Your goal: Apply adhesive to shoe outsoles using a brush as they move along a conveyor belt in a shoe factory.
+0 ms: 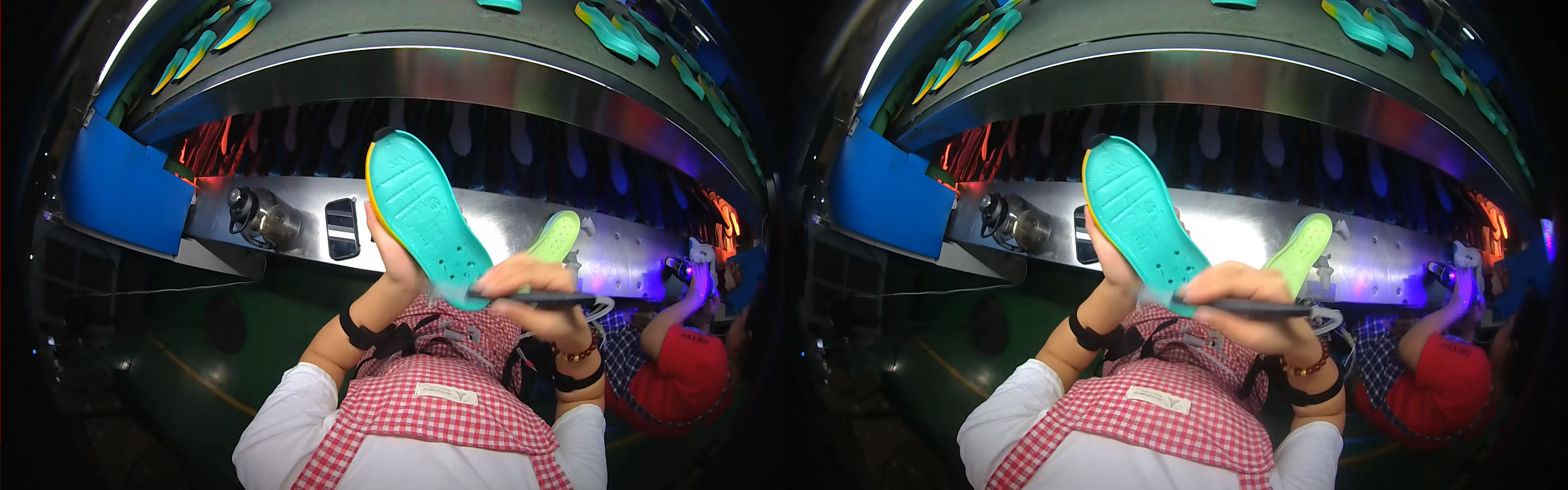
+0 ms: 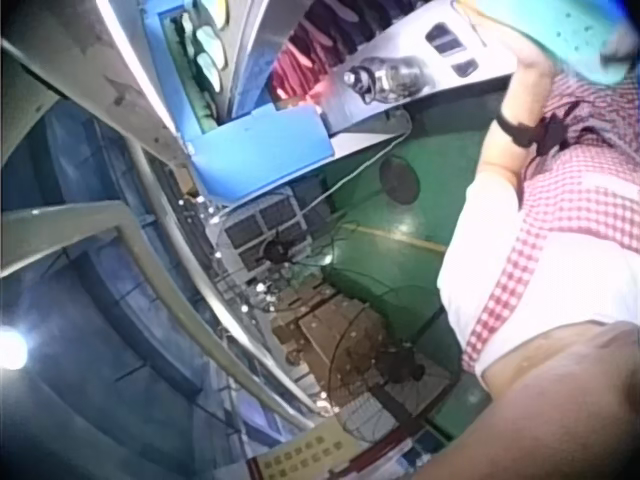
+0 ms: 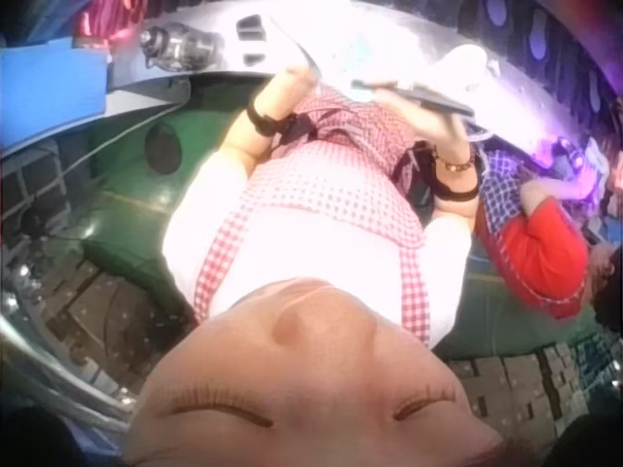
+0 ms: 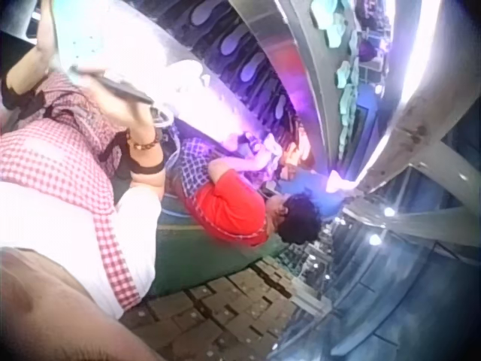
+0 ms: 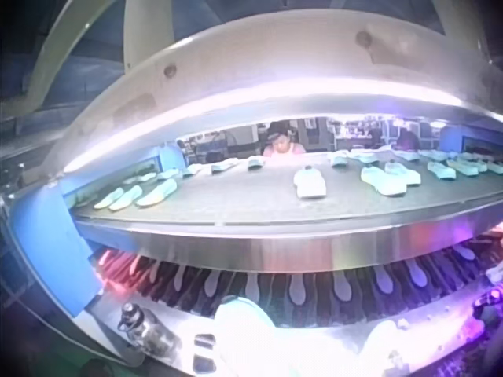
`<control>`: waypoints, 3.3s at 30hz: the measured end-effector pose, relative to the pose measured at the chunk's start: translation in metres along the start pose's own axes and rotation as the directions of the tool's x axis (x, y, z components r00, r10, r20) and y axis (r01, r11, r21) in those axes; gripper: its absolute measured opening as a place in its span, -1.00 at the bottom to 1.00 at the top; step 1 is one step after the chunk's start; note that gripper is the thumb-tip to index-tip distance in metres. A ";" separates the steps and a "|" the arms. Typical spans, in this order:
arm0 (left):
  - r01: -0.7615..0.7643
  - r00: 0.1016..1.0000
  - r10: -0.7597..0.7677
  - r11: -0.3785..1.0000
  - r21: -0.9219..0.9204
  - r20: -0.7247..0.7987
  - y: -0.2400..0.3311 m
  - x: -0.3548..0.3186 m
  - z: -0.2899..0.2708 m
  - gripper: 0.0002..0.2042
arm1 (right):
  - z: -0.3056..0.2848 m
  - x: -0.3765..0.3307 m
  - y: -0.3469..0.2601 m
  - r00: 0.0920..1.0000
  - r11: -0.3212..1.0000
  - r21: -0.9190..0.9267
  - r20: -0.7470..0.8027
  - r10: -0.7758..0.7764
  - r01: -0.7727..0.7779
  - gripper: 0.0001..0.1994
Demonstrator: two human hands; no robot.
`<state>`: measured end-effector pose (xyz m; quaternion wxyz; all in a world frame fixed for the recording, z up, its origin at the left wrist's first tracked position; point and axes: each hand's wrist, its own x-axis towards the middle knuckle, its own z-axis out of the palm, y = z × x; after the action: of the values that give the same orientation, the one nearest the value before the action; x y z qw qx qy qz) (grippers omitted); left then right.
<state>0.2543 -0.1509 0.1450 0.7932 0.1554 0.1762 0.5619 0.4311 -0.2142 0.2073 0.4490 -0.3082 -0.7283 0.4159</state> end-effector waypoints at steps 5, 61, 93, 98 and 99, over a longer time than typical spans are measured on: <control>-0.179 0.982 0.176 0.983 0.046 0.069 0.017 -0.007 0.019 -0.15 | -0.002 -0.001 -0.001 0.990 0.998 -0.015 0.133 -0.055 0.057 -0.80; 0.403 0.838 -0.535 0.741 0.537 0.110 0.099 -0.033 0.018 -0.44 | -0.022 -0.030 -0.016 0.978 0.993 -0.113 0.198 0.061 -0.039 -0.77; -0.033 0.989 0.037 0.999 -0.034 0.140 0.026 -0.014 0.016 -0.13 | 0.004 0.001 -0.008 0.992 0.984 -0.176 -0.124 -0.016 -0.006 -0.77; 0.004 0.972 -0.016 0.999 0.052 0.234 0.040 -0.013 0.022 -0.12 | 0.004 -0.008 -0.027 0.969 0.999 -0.028 0.246 -0.026 0.034 -0.79; 0.006 0.958 -0.032 0.996 0.091 0.286 0.044 -0.014 0.024 -0.12 | -0.002 -0.007 -0.027 0.959 0.998 0.059 0.281 -0.025 0.009 -0.80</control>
<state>0.2240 -0.1507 0.1871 0.8080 0.2690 0.0853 0.5173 0.4341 -0.2319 0.2290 0.3532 -0.2266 -0.7751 0.4724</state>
